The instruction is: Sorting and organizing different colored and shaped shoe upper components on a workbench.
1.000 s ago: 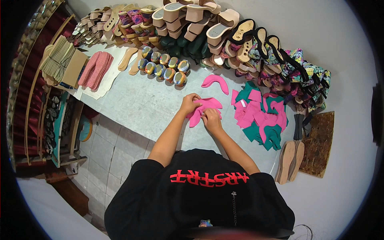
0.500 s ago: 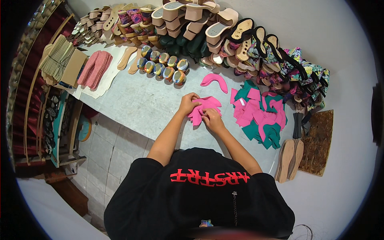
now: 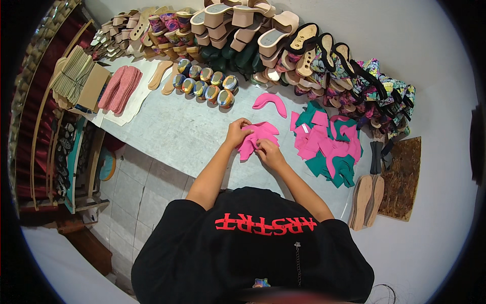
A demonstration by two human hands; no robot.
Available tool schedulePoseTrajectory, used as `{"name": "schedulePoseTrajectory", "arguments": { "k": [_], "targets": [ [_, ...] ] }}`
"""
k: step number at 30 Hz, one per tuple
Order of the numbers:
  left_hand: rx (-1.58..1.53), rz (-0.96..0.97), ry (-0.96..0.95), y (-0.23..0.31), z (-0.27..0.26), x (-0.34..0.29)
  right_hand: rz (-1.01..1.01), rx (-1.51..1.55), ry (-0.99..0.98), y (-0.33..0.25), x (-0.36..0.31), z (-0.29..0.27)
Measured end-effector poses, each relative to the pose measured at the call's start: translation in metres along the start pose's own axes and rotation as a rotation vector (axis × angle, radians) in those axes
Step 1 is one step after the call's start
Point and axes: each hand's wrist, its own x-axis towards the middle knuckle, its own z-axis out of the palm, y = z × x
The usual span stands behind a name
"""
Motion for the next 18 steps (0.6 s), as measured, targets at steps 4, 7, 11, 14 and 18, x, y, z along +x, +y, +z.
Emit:
{"name": "schedulePoseTrajectory", "arguments": {
  "k": [4,7,11,14,18],
  "targets": [
    [-0.088,-0.058,-0.020,-0.004,-0.004,-0.003,0.062,-0.154,0.052,-0.021,0.009,0.004],
    [-0.048,-0.100,-0.095,0.006,-0.007,-0.003,0.050,-0.280,-0.006,-0.011,0.010,0.008],
    [0.157,-0.010,-0.155,0.003,-0.009,0.000,0.093,-0.230,0.054,-0.005,0.009,0.015],
    [0.205,0.037,-0.120,-0.003,-0.008,-0.002,-0.018,-0.201,0.042,-0.005,0.005,0.015],
    [0.126,0.003,-0.136,0.000,-0.008,-0.004,-0.068,-0.158,0.016,0.001,0.003,0.012]
  ]
}}
